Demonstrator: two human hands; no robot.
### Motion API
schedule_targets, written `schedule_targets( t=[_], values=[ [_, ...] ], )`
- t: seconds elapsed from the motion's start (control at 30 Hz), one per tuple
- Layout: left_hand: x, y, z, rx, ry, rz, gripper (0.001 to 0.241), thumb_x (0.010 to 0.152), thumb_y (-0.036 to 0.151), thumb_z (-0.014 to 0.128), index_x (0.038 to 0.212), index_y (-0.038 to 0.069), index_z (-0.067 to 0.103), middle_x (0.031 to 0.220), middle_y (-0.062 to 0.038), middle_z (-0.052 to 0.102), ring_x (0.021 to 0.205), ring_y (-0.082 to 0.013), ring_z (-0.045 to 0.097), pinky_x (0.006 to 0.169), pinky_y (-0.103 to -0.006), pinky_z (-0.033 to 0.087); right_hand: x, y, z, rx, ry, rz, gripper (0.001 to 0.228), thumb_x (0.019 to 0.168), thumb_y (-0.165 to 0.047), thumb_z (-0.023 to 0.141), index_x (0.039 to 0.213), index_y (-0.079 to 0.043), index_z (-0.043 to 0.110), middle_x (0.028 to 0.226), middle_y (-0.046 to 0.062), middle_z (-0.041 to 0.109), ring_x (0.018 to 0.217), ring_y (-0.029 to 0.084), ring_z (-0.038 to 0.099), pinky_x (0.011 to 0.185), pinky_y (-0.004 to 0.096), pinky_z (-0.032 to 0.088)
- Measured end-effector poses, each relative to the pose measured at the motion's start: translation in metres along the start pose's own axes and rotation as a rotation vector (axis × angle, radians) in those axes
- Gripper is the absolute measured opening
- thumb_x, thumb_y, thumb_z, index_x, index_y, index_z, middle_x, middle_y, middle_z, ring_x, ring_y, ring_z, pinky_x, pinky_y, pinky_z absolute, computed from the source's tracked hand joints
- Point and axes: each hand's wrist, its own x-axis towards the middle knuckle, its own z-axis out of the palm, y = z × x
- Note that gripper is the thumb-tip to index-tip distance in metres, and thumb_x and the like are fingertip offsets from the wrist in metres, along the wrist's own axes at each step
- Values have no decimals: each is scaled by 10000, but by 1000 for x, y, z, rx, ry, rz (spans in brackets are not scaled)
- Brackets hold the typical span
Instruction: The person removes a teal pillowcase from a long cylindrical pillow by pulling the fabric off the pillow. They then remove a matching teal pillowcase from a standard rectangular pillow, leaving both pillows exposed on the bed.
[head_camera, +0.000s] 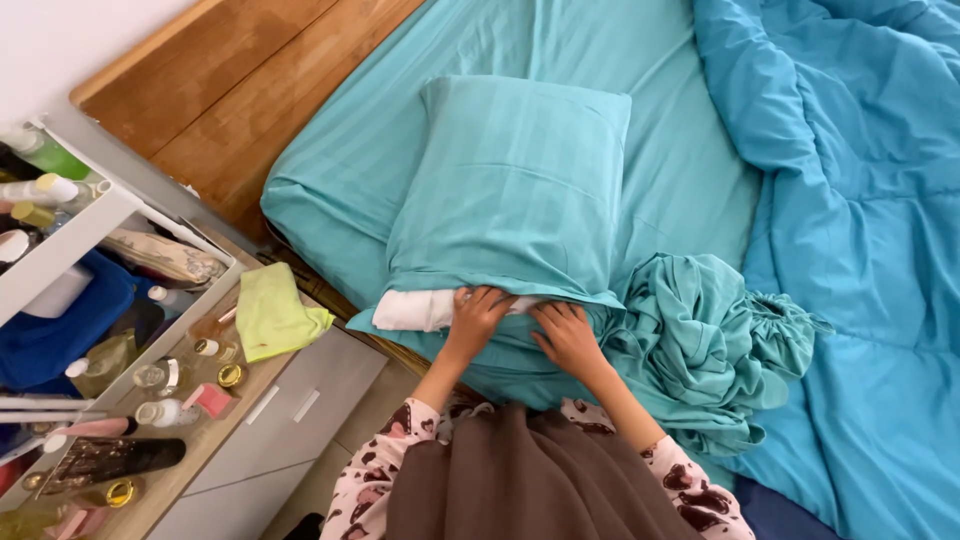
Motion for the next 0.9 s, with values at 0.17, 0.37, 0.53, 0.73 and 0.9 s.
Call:
schedule_targets(
  t=[0.17,0.37,0.53,0.73,0.9],
  values=[
    [11,-10,-21,90,78,-9,171,874,220,751,1044,231,726,1043,89,656,1005,-103,619,935,-424,311,-52,15,-3,-8,-34,75,206,870,-210,735,1036,-97,690,1028,60,686,1004,259,634,893,431,410],
    [66,-11,-81,85,303,-162,123,912,173,814,973,192,708,974,85,643,890,-119,616,857,-398,273,-117,52,-12,-74,-51,117,222,842,-162,713,1057,-111,692,1044,60,702,1024,247,640,948,437,404],
    [38,-4,-51,-112,72,-9,174,920,142,757,1079,127,690,1081,6,663,1008,-177,650,961,-423,365,-116,66,1,172,99,325,315,820,-65,705,1130,-48,660,1147,148,690,1104,355,621,984,438,435],
    [13,41,-48,-255,-112,-47,370,879,226,770,1218,111,676,1203,-50,655,1154,-245,603,1039,-484,383,-84,62,-4,376,456,639,277,942,-15,655,1218,-22,624,1060,127,694,956,312,719,861,367,552],
    [41,90,-50,-253,-90,75,381,901,226,733,1261,119,666,1386,-63,639,1300,-239,585,1134,-491,351,-60,84,5,388,482,637,161,1019,-26,659,1178,-24,633,983,113,638,834,224,636,775,323,520]
  ],
)
